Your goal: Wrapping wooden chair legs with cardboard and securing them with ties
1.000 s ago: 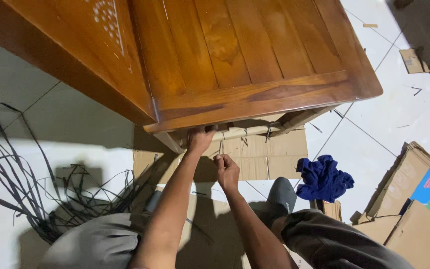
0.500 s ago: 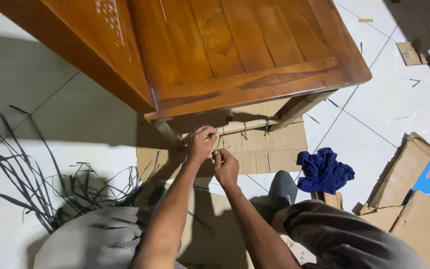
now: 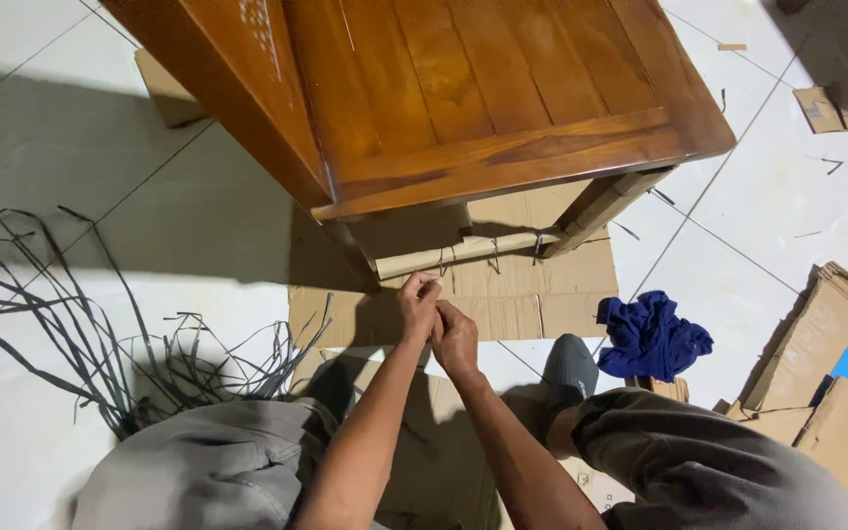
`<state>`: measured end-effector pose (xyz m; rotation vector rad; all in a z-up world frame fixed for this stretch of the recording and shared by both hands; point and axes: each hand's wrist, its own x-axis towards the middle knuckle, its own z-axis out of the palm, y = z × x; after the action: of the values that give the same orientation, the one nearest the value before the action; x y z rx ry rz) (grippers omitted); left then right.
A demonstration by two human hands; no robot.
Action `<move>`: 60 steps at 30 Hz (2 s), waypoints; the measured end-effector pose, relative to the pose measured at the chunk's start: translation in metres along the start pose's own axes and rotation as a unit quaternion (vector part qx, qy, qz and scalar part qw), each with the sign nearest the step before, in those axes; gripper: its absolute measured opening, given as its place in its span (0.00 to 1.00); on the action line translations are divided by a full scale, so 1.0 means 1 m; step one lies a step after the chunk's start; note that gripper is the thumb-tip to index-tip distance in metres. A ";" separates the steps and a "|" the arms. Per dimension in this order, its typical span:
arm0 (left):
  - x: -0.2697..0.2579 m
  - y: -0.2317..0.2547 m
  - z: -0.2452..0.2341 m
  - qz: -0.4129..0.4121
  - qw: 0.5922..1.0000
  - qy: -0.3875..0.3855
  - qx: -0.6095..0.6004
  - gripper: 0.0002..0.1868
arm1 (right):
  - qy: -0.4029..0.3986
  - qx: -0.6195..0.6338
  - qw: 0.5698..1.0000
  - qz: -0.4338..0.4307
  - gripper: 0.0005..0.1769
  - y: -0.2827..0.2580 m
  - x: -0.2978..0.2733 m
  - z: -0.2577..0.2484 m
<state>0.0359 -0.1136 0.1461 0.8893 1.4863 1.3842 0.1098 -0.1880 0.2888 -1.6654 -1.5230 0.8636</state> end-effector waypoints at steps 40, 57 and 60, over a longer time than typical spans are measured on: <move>0.027 0.105 -0.027 0.000 0.909 -0.187 0.373 0.15 | -0.007 0.118 0.969 0.215 0.07 0.050 0.101 0.014; 0.039 0.163 -0.022 0.113 0.906 -0.246 0.326 0.03 | 0.034 0.230 0.959 0.162 0.03 0.018 0.087 0.007; 0.041 0.164 -0.026 0.135 0.921 -0.245 0.273 0.06 | 0.035 0.213 0.962 0.166 0.04 0.032 0.090 0.015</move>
<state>-0.0140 -0.0657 0.3021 1.7075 1.3953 0.8228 0.1213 -0.0992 0.2525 -1.6218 -0.9326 1.1994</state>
